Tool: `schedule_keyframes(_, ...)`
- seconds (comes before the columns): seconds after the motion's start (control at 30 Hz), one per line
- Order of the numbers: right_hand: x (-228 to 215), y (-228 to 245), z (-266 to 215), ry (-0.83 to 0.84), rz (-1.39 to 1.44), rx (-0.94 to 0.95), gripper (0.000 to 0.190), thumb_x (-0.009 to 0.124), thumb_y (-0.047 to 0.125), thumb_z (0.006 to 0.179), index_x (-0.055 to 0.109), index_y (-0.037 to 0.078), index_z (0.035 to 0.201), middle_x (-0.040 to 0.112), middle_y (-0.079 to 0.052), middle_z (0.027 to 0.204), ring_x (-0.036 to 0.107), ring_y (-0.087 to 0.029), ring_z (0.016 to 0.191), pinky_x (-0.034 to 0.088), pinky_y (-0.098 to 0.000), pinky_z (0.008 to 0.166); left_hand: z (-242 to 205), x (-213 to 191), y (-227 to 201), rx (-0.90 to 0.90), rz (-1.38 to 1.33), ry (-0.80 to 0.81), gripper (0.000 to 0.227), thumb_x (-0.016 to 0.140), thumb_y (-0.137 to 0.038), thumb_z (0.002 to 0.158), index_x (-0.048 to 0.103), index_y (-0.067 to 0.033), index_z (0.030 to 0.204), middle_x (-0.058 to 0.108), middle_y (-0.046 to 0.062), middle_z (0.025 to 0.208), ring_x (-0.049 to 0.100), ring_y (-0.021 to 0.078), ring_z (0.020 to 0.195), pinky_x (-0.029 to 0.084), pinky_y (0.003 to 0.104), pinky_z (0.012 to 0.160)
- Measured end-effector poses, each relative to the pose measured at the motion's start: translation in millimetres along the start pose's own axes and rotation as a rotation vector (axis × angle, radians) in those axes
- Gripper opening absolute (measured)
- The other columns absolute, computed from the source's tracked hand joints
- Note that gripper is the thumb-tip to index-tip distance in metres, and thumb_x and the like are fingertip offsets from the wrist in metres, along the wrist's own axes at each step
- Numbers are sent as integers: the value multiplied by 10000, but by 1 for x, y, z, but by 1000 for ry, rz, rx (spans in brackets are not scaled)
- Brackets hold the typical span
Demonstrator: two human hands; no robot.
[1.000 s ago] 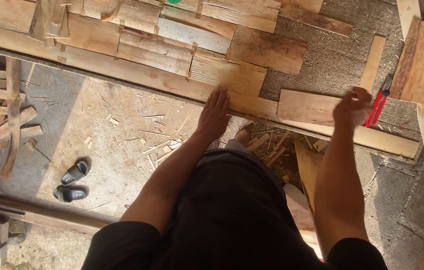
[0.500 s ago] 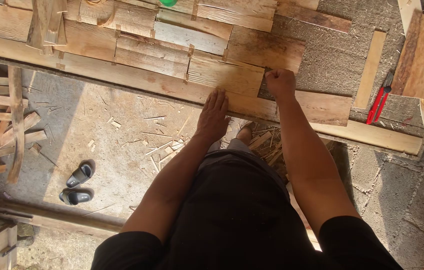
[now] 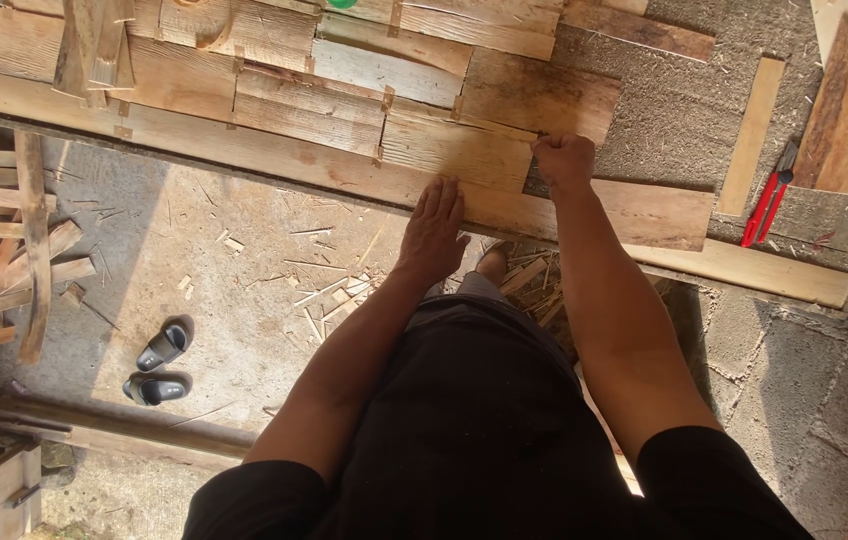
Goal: Cutting and fitting small wooden strips together to create a patterned surface.
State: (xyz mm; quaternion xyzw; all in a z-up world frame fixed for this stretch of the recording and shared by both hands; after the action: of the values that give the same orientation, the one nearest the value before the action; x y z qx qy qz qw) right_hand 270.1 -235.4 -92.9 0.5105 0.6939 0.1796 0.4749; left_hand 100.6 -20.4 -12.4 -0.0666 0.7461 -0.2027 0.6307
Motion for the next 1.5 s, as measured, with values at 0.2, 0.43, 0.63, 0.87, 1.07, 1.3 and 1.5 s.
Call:
schedule_keyframes(0.2, 4, -11, 13, -23, 90, -8, 117, 849, 113, 845, 764, 34, 849, 744, -50, 798, 625, -100, 631, 468, -285, 495, 0, -5, 0, 15, 15, 7, 808, 664, -394, 940, 362, 62, 1535, 207, 241, 1678, 170, 399, 1565, 123, 453, 1289)
schedule_keyframes(0.43, -1, -5, 7, -80, -42, -34, 114, 868, 157, 829, 787, 80, 854, 761, -28, 815, 681, -105, 697, 557, -301, 604, 2, -6, 0, 16, 21, 22, 818, 674, -406, 932, 367, 62, 1529, 213, 240, 1673, 184, 405, 1558, 130, 449, 1288)
schedule_keyframes(0.63, 0, -4, 5, -80, 8, -5, 113, 866, 149, 832, 786, 72, 850, 762, -36, 817, 673, -113, 703, 545, -309, 586, 4, -4, 0, 14, 60, 39, 841, 686, -424, 920, 362, 58, 1528, 222, 237, 1668, 197, 412, 1548, 142, 453, 1285)
schedule_keyframes(0.87, -2, 0, 1, -82, -19, 10, 119, 869, 180, 828, 795, 94, 865, 777, -32, 852, 700, -124, 728, 582, -322, 629, 6, -4, -1, 3, 86, 53, 889, 719, -441, 876, 348, 52, 1517, 221, 247, 1657, 213, 433, 1526, 169, 465, 1268)
schedule_keyframes(1.07, -4, 4, -3, -113, -61, -31, 127, 870, 193, 821, 807, 100, 880, 780, -36, 860, 717, -137, 760, 593, -333, 672, 10, -14, -5, -1, 95, 60, 873, 760, -448, 838, 393, 36, 1466, 285, 254, 1627, 276, 437, 1493, 232, 471, 1252)
schedule_keyframes(1.3, -19, 2, 1, -33, -60, -121, 137, 820, 155, 887, 785, 73, 991, 786, -86, 974, 732, -160, 848, 604, -344, 763, 18, -15, -7, -45, 71, 40, 989, 809, -496, 783, 368, 13, 1507, 367, 245, 1557, 353, 435, 1431, 320, 482, 1198)
schedule_keyframes(1.5, -116, 41, -67, 45, -635, -319, 396, 764, 256, 952, 688, 117, 1315, 718, -86, 1298, 698, -270, 1127, 433, -477, 1171, 22, -18, -18, -57, 122, 35, 1033, 772, -612, 795, 331, -59, 1548, 385, 270, 1498, 379, 438, 1371, 334, 561, 1138)
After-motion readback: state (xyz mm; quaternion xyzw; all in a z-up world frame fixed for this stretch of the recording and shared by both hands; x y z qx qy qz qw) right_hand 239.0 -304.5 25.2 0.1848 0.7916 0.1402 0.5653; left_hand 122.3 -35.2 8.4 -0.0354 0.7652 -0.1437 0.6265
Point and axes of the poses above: each hand's wrist, its own z-axis towards the middle knuckle, its own x-axis out of the palm, y = z × x, the point moved 10 cm from there along z, towards the middle knuckle
